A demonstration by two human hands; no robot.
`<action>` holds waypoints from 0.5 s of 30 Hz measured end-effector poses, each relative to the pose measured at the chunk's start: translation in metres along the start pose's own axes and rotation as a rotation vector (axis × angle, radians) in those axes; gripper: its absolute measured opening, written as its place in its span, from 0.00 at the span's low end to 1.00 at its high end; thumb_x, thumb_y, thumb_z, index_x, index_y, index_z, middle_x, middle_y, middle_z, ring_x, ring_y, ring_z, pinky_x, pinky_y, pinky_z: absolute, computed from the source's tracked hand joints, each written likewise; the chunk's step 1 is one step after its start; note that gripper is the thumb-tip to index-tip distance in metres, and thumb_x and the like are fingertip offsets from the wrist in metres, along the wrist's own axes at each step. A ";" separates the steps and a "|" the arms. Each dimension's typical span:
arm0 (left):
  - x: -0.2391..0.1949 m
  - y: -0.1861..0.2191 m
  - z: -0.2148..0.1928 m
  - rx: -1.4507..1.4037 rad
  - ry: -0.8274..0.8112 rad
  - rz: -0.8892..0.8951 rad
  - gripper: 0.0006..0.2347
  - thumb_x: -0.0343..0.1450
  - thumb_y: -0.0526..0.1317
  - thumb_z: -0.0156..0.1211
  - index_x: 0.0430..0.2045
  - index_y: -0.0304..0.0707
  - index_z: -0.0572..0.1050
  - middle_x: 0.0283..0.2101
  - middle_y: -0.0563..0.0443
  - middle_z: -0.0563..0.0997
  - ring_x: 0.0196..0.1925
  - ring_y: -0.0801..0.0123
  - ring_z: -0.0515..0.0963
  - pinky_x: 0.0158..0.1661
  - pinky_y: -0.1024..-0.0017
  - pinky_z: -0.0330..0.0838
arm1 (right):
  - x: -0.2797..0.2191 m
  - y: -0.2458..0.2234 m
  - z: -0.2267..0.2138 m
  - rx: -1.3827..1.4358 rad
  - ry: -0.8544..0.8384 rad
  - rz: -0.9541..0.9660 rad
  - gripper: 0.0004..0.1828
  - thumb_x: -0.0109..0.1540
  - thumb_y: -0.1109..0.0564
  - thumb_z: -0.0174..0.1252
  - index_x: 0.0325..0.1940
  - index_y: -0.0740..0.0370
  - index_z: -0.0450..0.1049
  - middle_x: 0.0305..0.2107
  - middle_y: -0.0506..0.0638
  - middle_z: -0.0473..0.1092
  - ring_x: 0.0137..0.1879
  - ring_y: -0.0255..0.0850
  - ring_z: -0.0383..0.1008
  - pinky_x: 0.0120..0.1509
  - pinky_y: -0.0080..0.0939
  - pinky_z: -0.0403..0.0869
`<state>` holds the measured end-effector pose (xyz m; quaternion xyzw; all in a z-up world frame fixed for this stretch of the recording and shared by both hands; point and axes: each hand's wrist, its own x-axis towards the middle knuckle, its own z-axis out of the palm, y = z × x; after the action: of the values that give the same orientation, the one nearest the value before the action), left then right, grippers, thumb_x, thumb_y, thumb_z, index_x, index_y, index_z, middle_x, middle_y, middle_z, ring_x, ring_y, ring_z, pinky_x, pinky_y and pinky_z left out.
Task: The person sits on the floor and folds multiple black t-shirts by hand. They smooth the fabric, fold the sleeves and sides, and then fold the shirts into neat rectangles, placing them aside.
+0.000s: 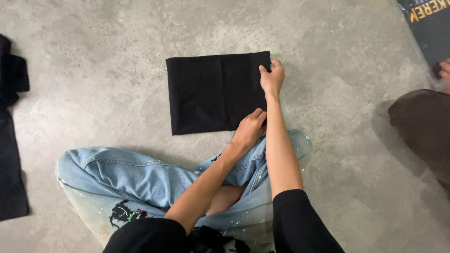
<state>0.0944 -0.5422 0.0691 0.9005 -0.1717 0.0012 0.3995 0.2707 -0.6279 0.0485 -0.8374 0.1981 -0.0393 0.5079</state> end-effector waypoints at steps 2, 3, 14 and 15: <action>-0.003 -0.003 -0.003 -0.035 -0.007 0.009 0.12 0.68 0.39 0.66 0.39 0.39 0.71 0.39 0.47 0.72 0.42 0.47 0.80 0.43 0.58 0.75 | 0.004 0.009 0.002 -0.048 0.003 -0.012 0.25 0.62 0.55 0.69 0.62 0.60 0.74 0.46 0.58 0.81 0.58 0.54 0.81 0.57 0.52 0.82; -0.004 -0.005 -0.005 -0.070 -0.021 0.029 0.15 0.67 0.42 0.68 0.42 0.40 0.71 0.41 0.48 0.72 0.44 0.49 0.80 0.45 0.59 0.75 | 0.006 0.014 0.002 -0.093 0.017 -0.021 0.26 0.61 0.55 0.70 0.62 0.59 0.74 0.46 0.59 0.80 0.58 0.54 0.81 0.57 0.53 0.82; -0.125 -0.139 -0.222 0.532 -0.198 0.178 0.19 0.67 0.46 0.72 0.49 0.42 0.75 0.47 0.47 0.73 0.47 0.54 0.74 0.46 0.58 0.72 | -0.011 -0.003 -0.048 -0.134 -0.206 0.106 0.30 0.63 0.55 0.69 0.67 0.59 0.67 0.43 0.50 0.79 0.49 0.41 0.83 0.53 0.44 0.80; -0.134 -0.157 -0.225 0.570 -0.177 0.191 0.16 0.69 0.47 0.71 0.46 0.42 0.77 0.46 0.46 0.74 0.45 0.55 0.76 0.46 0.58 0.74 | -0.014 -0.006 -0.054 -0.194 -0.207 0.147 0.31 0.63 0.55 0.69 0.69 0.60 0.66 0.45 0.51 0.78 0.52 0.44 0.82 0.57 0.47 0.80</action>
<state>0.0473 -0.2413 0.0909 0.9527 -0.2824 0.0085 0.1124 0.2453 -0.6656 0.0819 -0.8654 0.2085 0.1038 0.4437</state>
